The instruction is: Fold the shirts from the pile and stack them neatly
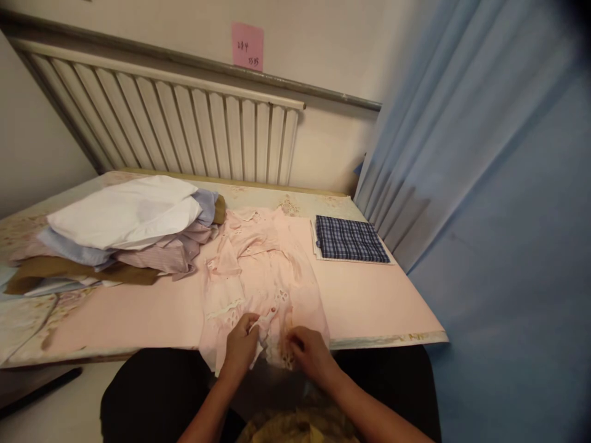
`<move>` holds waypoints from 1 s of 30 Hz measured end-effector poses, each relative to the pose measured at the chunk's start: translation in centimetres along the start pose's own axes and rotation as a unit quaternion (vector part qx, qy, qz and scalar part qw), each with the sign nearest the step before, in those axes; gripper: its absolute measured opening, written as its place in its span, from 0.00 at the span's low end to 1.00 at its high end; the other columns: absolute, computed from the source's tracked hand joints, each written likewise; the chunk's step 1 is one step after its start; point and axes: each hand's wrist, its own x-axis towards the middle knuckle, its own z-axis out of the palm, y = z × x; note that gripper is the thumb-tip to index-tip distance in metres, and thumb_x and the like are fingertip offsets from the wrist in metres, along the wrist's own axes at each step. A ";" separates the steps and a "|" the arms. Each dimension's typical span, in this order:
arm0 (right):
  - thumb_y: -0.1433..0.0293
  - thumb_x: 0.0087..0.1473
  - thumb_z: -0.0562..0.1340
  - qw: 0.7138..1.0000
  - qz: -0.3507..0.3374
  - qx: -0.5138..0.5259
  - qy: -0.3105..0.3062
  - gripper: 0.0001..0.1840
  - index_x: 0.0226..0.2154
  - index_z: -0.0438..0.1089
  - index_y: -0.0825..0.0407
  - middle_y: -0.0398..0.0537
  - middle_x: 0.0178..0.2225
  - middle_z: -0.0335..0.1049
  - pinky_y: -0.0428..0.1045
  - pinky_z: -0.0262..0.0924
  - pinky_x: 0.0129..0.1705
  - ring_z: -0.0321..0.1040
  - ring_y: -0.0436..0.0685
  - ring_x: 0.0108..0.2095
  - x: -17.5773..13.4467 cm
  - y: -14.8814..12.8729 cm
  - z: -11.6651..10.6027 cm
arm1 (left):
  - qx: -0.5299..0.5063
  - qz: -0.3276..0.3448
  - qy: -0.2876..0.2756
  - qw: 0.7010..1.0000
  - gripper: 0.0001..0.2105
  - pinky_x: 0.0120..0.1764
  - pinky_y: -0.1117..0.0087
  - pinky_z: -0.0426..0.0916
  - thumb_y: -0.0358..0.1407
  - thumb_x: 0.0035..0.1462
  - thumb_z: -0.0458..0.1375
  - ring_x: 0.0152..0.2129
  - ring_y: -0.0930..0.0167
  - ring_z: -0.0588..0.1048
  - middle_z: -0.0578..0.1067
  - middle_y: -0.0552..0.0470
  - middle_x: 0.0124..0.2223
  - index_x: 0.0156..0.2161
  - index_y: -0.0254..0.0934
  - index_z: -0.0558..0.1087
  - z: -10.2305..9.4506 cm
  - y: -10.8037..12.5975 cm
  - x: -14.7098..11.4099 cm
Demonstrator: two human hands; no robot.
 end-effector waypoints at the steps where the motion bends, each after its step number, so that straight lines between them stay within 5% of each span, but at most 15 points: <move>1: 0.76 0.50 0.54 0.999 0.022 0.000 0.036 0.11 0.32 0.71 0.51 0.43 0.29 0.71 0.44 0.55 0.34 0.66 0.51 0.31 -0.3 0.8 -0.7 | 0.002 -0.001 0.003 1.000 0.12 0.30 0.70 0.64 0.39 0.49 0.50 0.24 0.69 0.73 0.74 0.56 0.28 0.38 0.39 0.71 0.0 0.0 0.0; 5: 0.70 0.51 0.53 0.976 0.127 -0.027 0.176 0.11 0.31 0.70 0.51 0.46 0.28 0.71 0.48 0.58 0.34 0.66 0.55 0.29 -1.3 4.3 -3.3 | 0.007 0.003 0.026 1.000 0.13 0.30 0.69 0.65 0.39 0.47 0.52 0.26 0.68 0.73 0.75 0.55 0.29 0.38 0.39 0.72 0.1 -0.2 0.1; 9: 0.65 0.48 0.56 0.949 0.214 0.025 0.229 0.11 0.33 0.71 0.52 0.50 0.31 0.73 0.51 0.60 0.40 0.69 0.59 0.35 -1.3 6.9 -4.8 | 0.008 0.012 0.026 1.000 0.13 0.31 0.70 0.65 0.39 0.47 0.51 0.27 0.69 0.73 0.75 0.55 0.30 0.38 0.38 0.72 0.2 -0.5 0.3; 14: 0.65 0.43 0.59 0.932 0.277 0.141 0.188 0.11 0.31 0.69 0.52 0.47 0.25 0.73 0.49 0.63 0.31 0.69 0.56 0.27 -0.3 7.5 -4.6 | 0.016 0.019 0.024 0.999 0.13 0.30 0.70 0.64 0.40 0.48 0.51 0.26 0.69 0.72 0.75 0.56 0.29 0.37 0.39 0.71 0.2 -0.6 0.3; 18: 0.58 0.45 0.56 0.920 0.305 0.223 0.108 0.13 0.27 0.66 0.52 0.39 0.13 0.63 0.44 0.52 0.16 0.58 0.50 0.13 -0.4 6.6 -4.3 | 0.015 0.008 0.029 0.999 0.13 0.30 0.70 0.64 0.40 0.47 0.52 0.25 0.69 0.72 0.75 0.55 0.30 0.37 0.39 0.72 0.2 -0.3 0.2; 23: 0.51 0.41 0.58 0.907 0.319 0.270 0.041 0.19 0.22 0.61 0.50 0.36 0.09 0.56 0.42 0.42 0.13 0.51 0.47 0.10 -1.4 6.0 -3.8 | 0.011 0.006 0.023 1.000 0.13 0.31 0.70 0.65 0.40 0.48 0.51 0.27 0.69 0.73 0.75 0.55 0.30 0.38 0.39 0.71 0.2 -0.2 0.1; 30: 0.55 0.40 0.58 0.924 0.306 0.200 0.110 0.14 0.22 0.61 0.50 0.35 0.12 0.56 0.44 0.43 0.17 0.51 0.47 0.13 -2.2 7.7 -4.3 | 0.018 0.008 0.015 1.000 0.13 0.29 0.70 0.63 0.40 0.48 0.51 0.24 0.70 0.71 0.73 0.56 0.28 0.38 0.39 0.70 0.1 -0.2 0.0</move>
